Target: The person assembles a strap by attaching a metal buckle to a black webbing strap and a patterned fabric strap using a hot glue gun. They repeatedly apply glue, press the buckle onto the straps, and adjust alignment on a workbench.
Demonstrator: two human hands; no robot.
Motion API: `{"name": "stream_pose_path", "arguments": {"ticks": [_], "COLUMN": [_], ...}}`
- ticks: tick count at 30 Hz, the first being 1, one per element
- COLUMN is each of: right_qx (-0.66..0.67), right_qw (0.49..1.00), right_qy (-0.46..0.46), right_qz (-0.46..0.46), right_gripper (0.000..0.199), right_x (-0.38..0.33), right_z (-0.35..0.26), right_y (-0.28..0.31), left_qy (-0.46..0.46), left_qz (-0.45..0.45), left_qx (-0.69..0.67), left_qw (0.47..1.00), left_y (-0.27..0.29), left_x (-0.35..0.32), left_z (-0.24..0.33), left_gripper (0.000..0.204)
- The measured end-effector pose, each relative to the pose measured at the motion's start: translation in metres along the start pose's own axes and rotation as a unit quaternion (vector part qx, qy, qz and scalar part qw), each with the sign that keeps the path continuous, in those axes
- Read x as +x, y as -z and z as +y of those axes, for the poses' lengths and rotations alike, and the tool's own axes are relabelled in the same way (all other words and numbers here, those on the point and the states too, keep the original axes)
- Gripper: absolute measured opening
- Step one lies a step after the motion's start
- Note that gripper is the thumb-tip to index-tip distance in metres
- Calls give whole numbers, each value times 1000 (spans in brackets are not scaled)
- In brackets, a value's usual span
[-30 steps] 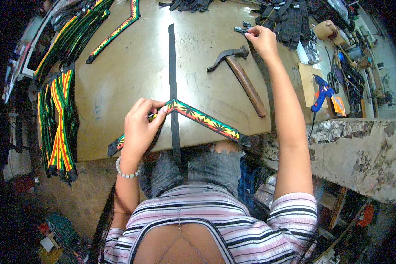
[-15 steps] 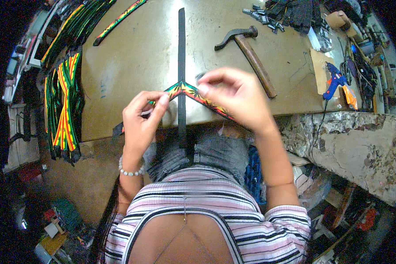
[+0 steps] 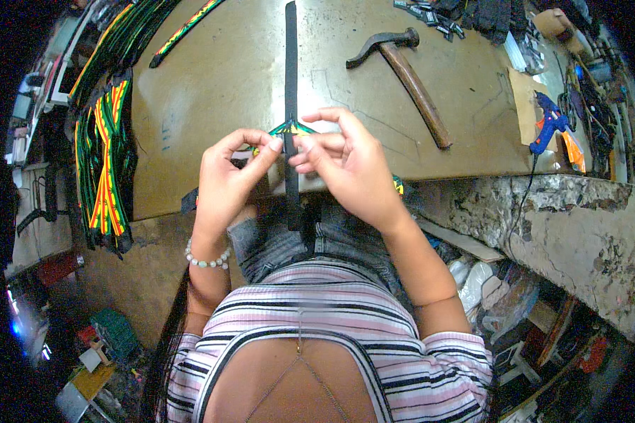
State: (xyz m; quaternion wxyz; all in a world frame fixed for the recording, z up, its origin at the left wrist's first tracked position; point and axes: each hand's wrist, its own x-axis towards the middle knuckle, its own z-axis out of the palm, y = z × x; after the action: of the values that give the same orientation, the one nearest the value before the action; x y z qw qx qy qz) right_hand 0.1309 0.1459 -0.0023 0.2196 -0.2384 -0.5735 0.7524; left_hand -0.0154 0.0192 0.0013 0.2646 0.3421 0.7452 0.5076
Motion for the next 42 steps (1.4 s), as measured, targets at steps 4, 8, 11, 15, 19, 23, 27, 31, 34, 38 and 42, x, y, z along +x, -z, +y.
{"name": "stream_pose_path", "arguments": {"ticks": [4,8,11,15,19,23,27,31,34,38,42], "right_qx": [-96,-318,-327,-445,-513,-517,-508,-352,-292,-308,-322], "right_qw": [994,939,934,839,788,774,786,920,942,940,938], "right_qy": [11,132,139,218,280,324,314,64,-80,-30,-14], "right_qz": [56,24,-45,-226,-192,-172,-163,-158,-147,-142,-131], "right_gripper": [29,16,14,32,38,29,24,12,13,11,10], "right_x": [11,7,-4,-22,-26,-7,29,69,80,78,80], "right_z": [4,5,-2,-2,20,25,1,-14,-14,-10,-5], "right_y": [10,17,21,15,1,6,15,12,9,7,7], "left_qy": [25,32,34,7,-48,-76,-90,-65,-60,-71,-69], "left_qz": [19,33,38,54,61,57,62,41,43,54,54], "left_qx": [64,125,136,138,127,131,145,140,133,123,121], "left_qw": [997,991,989,989,989,987,983,987,988,988,989], "left_y": [-1,-6,-8,-11,-15,-15,-12,-8,-8,-10,-10], "left_x": [20,22,19,18,17,18,17,15,14,14,14], "left_z": [-10,-14,-13,-11,-17,-23,-25,-24,-23,-24,-24], "left_gripper": [23,22,21,19,18,14,15,19,19,15,14]}}
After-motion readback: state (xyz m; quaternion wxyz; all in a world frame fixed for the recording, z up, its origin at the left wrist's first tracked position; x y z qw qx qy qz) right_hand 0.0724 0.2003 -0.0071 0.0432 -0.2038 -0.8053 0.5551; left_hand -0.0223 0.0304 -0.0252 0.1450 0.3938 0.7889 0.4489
